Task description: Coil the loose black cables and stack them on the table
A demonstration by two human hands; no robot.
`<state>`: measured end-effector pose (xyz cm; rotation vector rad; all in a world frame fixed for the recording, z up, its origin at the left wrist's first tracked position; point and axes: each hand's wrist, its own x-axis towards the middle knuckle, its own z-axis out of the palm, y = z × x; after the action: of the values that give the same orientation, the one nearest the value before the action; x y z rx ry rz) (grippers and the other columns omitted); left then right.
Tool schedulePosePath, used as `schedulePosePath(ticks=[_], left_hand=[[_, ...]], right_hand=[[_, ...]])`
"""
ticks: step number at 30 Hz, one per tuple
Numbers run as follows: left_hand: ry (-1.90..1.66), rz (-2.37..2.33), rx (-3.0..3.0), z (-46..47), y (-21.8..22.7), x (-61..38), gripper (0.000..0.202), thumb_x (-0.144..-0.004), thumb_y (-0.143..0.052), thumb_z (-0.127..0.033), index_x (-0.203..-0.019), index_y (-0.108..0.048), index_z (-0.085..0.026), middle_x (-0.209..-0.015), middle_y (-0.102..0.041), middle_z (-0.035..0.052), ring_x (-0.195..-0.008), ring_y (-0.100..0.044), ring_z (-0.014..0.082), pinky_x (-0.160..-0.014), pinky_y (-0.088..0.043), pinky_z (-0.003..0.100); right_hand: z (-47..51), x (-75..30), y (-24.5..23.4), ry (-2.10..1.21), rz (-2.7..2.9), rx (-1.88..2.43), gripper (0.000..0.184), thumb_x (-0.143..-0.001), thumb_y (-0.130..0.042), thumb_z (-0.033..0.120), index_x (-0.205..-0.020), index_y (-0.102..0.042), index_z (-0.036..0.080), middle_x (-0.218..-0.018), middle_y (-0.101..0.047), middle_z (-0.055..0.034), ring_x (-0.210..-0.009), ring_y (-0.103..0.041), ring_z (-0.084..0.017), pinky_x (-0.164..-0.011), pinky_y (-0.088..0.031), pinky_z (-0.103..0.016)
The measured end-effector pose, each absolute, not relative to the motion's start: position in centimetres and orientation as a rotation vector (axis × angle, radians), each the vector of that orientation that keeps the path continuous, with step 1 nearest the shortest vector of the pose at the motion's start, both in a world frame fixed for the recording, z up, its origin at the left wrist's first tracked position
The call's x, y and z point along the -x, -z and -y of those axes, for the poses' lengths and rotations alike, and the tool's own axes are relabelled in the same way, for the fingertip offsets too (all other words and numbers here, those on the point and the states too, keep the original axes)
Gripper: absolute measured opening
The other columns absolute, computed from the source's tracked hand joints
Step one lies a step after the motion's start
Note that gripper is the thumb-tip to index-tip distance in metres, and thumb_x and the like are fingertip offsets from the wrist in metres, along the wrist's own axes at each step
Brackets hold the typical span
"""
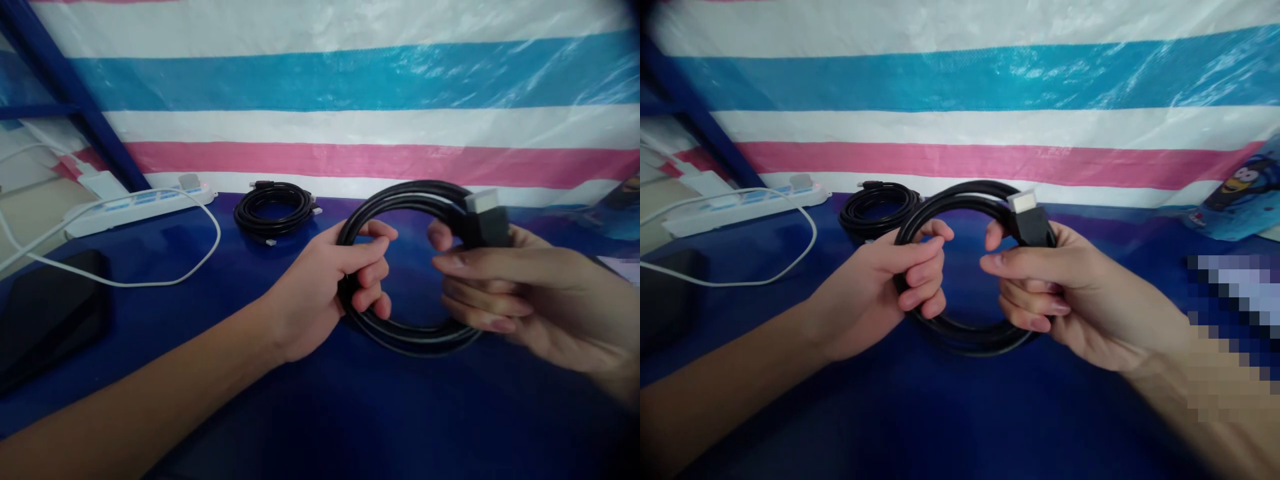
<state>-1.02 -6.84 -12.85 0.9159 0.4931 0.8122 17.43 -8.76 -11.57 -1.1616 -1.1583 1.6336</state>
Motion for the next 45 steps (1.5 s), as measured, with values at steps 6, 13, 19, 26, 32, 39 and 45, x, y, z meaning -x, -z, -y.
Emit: schedulePosePath(ticks=[6,13,19,26,32,39,45], left_hand=[[-0.437,-0.441,-1.051,6.2,12.6,1.9,0.006,-0.083,-0.056,-0.023,-0.086,-0.057,-0.017,-0.05,-0.034,-0.0087,-0.034,-0.029,-0.0003,-0.037,-0.035,0.013],[-0.876,-0.602,-0.778,6.8,12.1,1.3,0.015,-0.088,-0.044,-0.019,-0.079,-0.055,-0.015,-0.045,-0.016,-0.0096,-0.031,-0.013,0.0003,-0.03,-0.018,0.012],[-0.884,-0.565,-0.818,6.4,12.7,1.2,0.013,-0.087,-0.047,-0.02,-0.082,-0.057,-0.016,-0.043,-0.022,-0.0096,-0.031,-0.022,0.0006,-0.034,-0.031,0.013],[-0.521,-0.617,-1.114,6.5,12.8,1.6,0.012,-0.078,-0.064,-0.024,-0.076,-0.06,-0.012,-0.04,-0.028,-0.0103,-0.029,-0.028,0.0003,-0.033,-0.031,0.012],[-0.873,-0.636,-0.99,6.9,12.2,1.1,0.009,-0.08,-0.057,-0.015,-0.072,-0.06,-0.012,-0.04,-0.018,-0.0102,-0.028,-0.018,-0.0012,-0.032,-0.022,0.011],[-0.783,-0.509,-0.903,6.8,12.8,1.4,0.012,-0.081,-0.051,-0.018,-0.078,-0.062,-0.014,-0.048,-0.022,-0.0079,-0.031,-0.025,0.0005,-0.036,-0.03,0.014],[-0.464,-0.295,-0.905,6.3,12.9,2.2,0.032,-0.081,-0.045,-0.04,-0.086,-0.062,-0.013,-0.08,-0.063,0.0055,-0.053,-0.06,0.0121,-0.059,-0.049,0.026]], right_hand=[[9.1,-18.1,11.8,-1.904,1.202,1.291,0.021,-0.066,-0.071,0.026,-0.078,-0.055,0.021,-0.036,-0.021,0.0114,-0.03,-0.013,0.001,-0.031,-0.025,-0.013],[8.8,-16.0,12.9,-1.619,1.066,1.115,0.02,-0.07,-0.07,0.028,-0.084,-0.058,0.021,-0.043,-0.03,0.0083,-0.036,-0.035,-0.001,-0.041,-0.042,-0.015],[8.9,-15.6,12.9,-1.529,1.013,1.144,0.019,-0.07,-0.068,0.03,-0.085,-0.059,0.023,-0.043,-0.018,0.0083,-0.034,-0.026,-0.001,-0.038,-0.039,-0.017],[9.5,-17.2,12.4,-1.849,1.209,1.334,0.021,-0.069,-0.07,0.033,-0.079,-0.057,0.02,-0.041,-0.024,0.0095,-0.033,-0.015,0.0,-0.032,-0.028,-0.016],[9.5,-15.9,12.7,-1.698,1.112,1.145,0.019,-0.071,-0.069,0.032,-0.082,-0.058,0.021,-0.04,-0.029,0.008,-0.032,-0.031,-0.003,-0.038,-0.04,-0.017],[9.4,-16.6,12.3,-1.686,1.114,1.145,0.014,-0.072,-0.067,0.032,-0.08,-0.061,0.021,-0.036,-0.02,0.0087,-0.029,-0.02,-0.002,-0.033,-0.033,-0.017],[9.0,-19.5,11.3,-1.795,1.351,1.271,0.03,-0.074,-0.066,0.035,-0.102,-0.065,0.024,-0.037,-0.021,0.0092,-0.028,-0.015,-0.001,-0.029,-0.02,-0.014]])
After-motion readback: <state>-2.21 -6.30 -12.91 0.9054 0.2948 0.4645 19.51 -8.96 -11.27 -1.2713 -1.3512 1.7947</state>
